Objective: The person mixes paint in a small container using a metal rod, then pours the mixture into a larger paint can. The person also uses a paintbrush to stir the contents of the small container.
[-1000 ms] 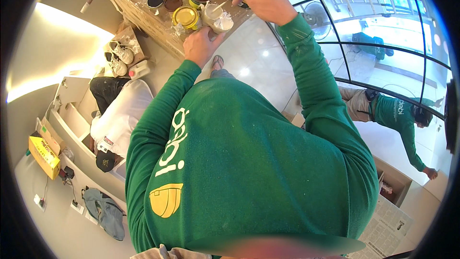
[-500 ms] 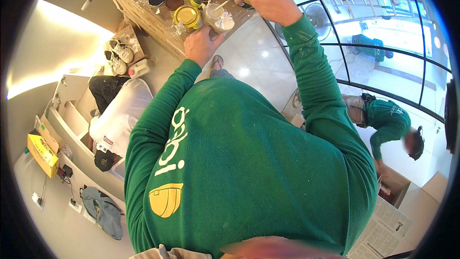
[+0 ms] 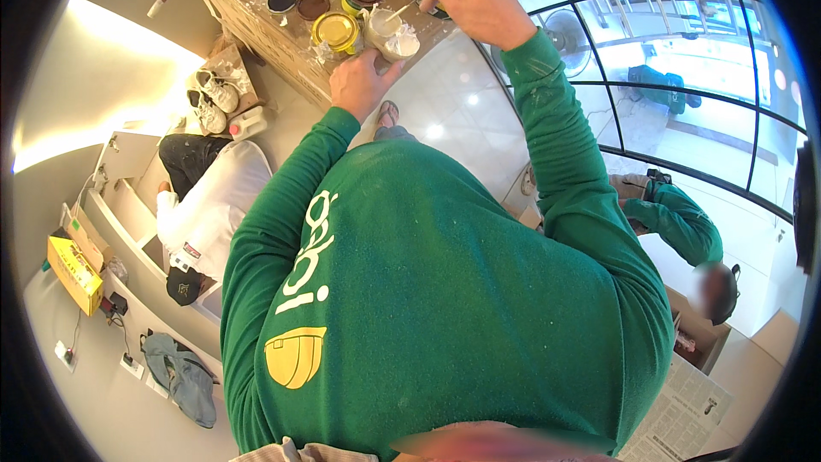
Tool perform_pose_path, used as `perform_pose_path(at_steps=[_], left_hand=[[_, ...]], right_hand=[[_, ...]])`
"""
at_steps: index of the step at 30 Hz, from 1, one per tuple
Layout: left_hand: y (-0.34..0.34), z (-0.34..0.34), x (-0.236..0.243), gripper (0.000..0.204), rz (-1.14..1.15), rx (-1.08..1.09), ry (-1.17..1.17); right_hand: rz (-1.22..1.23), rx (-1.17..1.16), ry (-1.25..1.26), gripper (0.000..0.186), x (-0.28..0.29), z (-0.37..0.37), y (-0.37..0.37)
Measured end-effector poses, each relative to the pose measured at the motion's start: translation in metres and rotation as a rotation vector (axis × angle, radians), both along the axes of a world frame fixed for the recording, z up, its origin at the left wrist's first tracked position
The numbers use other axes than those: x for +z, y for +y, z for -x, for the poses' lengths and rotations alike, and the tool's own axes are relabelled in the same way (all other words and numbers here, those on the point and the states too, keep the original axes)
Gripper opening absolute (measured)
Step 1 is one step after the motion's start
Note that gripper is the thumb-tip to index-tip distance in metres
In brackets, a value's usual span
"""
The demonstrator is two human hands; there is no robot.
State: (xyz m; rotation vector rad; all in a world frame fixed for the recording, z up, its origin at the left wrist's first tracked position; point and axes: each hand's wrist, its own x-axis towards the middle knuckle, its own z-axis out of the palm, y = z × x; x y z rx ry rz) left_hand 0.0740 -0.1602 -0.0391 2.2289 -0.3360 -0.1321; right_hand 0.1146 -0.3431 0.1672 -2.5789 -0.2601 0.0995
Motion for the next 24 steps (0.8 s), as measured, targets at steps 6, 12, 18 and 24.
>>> perform_pose_path(at_steps=[6, 12, 18, 24], left_hand=[[0.000, 0.000, 0.001, 0.052, -0.003, 0.008, -0.013], [-0.001, 0.000, -0.013, 0.051, -0.022, 0.021, -0.093], [0.017, 0.009, 0.012, 0.042, 0.108, -0.003, -0.076], [0.034, 0.000, 0.084, 0.026, 0.335, 0.078, -0.137]], right_hand=[[-0.010, -0.032, 0.022, 0.037, 0.000, 0.000, 0.001], [0.033, -0.010, 0.009, 0.034, -0.008, -0.003, 0.000], [-0.009, 0.010, -0.040, 0.032, -0.013, -0.005, 0.001], [-0.081, -0.038, -0.032, 0.033, -0.028, 0.003, 0.011]])
